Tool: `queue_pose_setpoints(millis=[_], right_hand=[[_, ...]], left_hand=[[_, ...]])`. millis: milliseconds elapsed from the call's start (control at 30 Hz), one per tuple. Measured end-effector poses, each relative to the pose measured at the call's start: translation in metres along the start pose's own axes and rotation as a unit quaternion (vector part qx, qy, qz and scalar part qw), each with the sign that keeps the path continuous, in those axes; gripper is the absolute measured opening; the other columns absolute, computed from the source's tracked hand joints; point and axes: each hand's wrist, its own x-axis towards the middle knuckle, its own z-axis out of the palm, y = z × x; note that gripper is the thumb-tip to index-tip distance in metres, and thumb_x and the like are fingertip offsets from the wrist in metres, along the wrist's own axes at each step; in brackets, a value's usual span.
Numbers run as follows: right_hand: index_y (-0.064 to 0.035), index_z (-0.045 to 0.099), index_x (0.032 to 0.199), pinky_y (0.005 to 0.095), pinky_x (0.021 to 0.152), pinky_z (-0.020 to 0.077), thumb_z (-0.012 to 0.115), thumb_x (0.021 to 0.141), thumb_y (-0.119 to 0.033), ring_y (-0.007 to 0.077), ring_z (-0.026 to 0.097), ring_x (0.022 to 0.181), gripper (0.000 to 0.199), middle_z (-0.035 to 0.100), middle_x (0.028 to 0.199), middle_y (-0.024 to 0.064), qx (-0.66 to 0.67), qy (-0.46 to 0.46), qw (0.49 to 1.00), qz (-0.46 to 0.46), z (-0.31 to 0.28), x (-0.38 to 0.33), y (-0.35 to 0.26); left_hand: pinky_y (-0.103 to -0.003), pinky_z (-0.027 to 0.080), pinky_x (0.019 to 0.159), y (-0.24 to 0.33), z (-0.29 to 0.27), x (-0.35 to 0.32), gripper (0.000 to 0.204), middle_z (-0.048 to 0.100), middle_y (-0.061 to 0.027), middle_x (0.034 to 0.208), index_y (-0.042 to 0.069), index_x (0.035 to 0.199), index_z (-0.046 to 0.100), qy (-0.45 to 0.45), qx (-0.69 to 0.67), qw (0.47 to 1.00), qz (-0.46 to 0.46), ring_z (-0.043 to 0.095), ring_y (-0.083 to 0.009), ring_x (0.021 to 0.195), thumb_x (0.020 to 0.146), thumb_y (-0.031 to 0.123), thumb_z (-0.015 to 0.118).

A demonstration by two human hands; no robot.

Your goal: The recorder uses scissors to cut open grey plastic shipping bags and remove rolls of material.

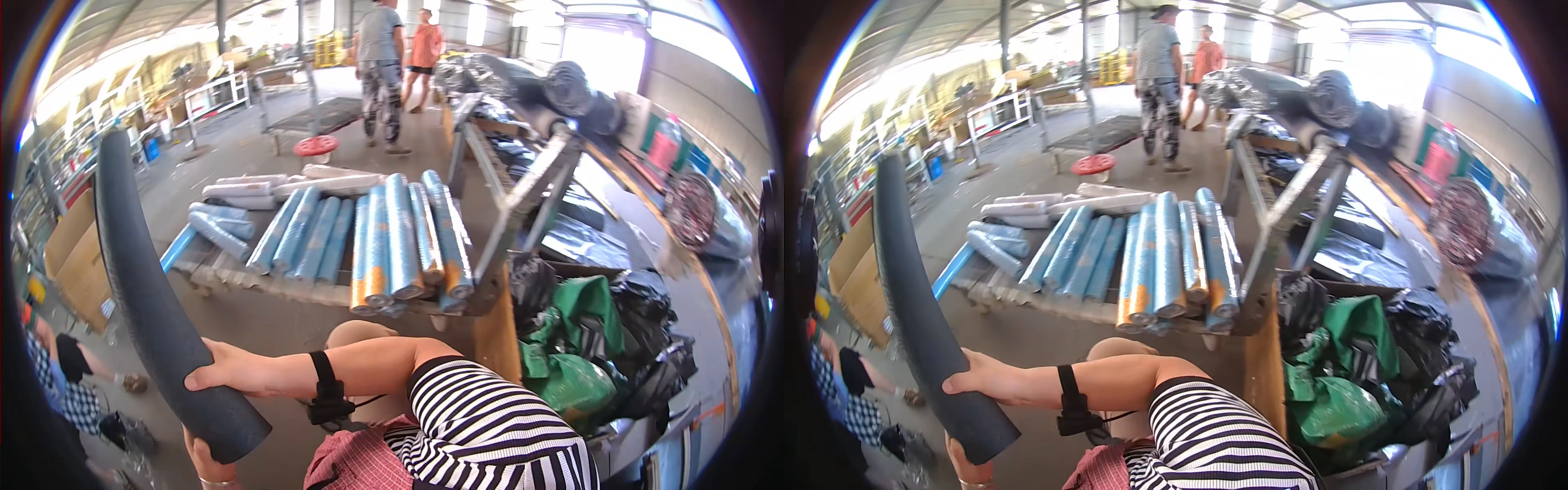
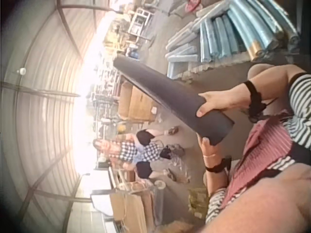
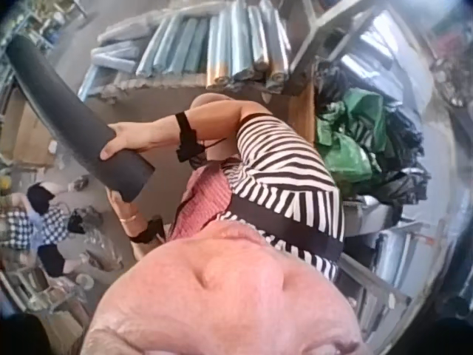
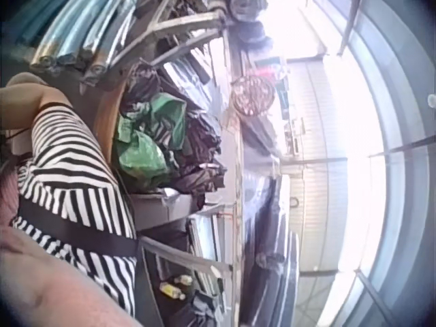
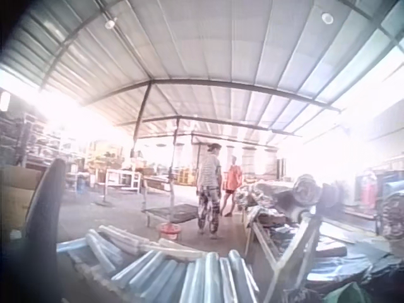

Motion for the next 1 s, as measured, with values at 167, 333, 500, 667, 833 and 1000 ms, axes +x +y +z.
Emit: queue_pose_setpoints(millis=[167,333,500,667,833,1000], right_hand=[[0.0006,0.027,0.148,0.0357,0.106,0.0397,0.081,0.076,-0.026,0.0218,0.051,0.122,0.094,0.051,0.133,0.0128,-0.180,0.060,0.969,-0.156,0.035,-0.052,-0.062],[0.0006,0.027,0.147,0.0364,0.105,0.0414,0.080,0.078,-0.020,0.0211,0.052,0.122,0.090,0.052,0.133,0.0125,-0.232,0.138,0.924,-0.271,0.068,-0.105,-0.111],[-0.0004,0.037,0.138,0.0343,0.096,0.0474,0.074,0.083,-0.019,0.0182,0.057,0.113,0.069,0.057,0.124,0.0105,-0.230,0.141,0.884,-0.383,0.116,-0.166,-0.149],[0.0033,0.051,0.127,0.0339,0.082,0.0566,0.064,0.089,-0.016,0.0218,0.067,0.095,0.045,0.064,0.114,0.0139,-0.206,0.094,0.794,-0.564,0.160,-0.210,-0.164],[0.0035,0.058,0.119,0.0341,0.088,0.0528,0.054,0.095,-0.028,0.0218,0.066,0.099,0.039,0.065,0.109,0.0125,-0.247,0.146,0.603,-0.744,0.183,-0.243,-0.198],[-0.0058,0.055,0.133,0.0502,0.105,0.0449,0.056,0.096,-0.047,0.0301,0.055,0.123,0.055,0.058,0.134,0.0115,-0.209,0.046,0.572,-0.792,0.212,-0.296,-0.219]], left_hand=[[-0.038,0.052,0.095,-0.057,-0.032,0.043,0.068,0.058,-0.0167,0.131,-0.005,0.136,0.046,-0.003,-0.119,0.987,-0.108,0.060,-0.0272,0.115,0.094,0.047,0.061],[-0.034,0.057,0.056,-0.159,-0.107,0.068,0.028,0.070,-0.0153,0.079,-0.003,0.106,0.063,0.242,0.083,0.926,-0.278,0.067,-0.0215,0.061,0.098,0.022,0.052],[-0.032,0.052,0.046,-0.206,-0.147,0.060,0.019,0.063,-0.0115,0.059,-0.001,0.099,0.062,0.079,0.315,0.910,-0.258,0.060,-0.0191,0.047,0.097,0.012,0.048],[-0.036,0.056,0.049,-0.229,-0.149,0.048,0.021,0.067,-0.0146,0.071,-0.001,0.106,0.062,0.054,0.386,0.865,-0.316,0.067,-0.0238,0.056,0.092,0.002,0.045],[-0.034,0.055,0.049,-0.236,-0.152,0.046,0.021,0.067,-0.0124,0.072,-0.003,0.107,0.063,-0.010,0.397,0.855,-0.335,0.069,-0.0230,0.059,0.091,0.004,0.052],[-0.033,0.056,0.050,-0.226,-0.137,0.034,0.022,0.069,-0.0133,0.074,-0.004,0.107,0.063,-0.075,0.429,0.830,-0.349,0.070,-0.0230,0.060,0.091,0.007,0.055]])
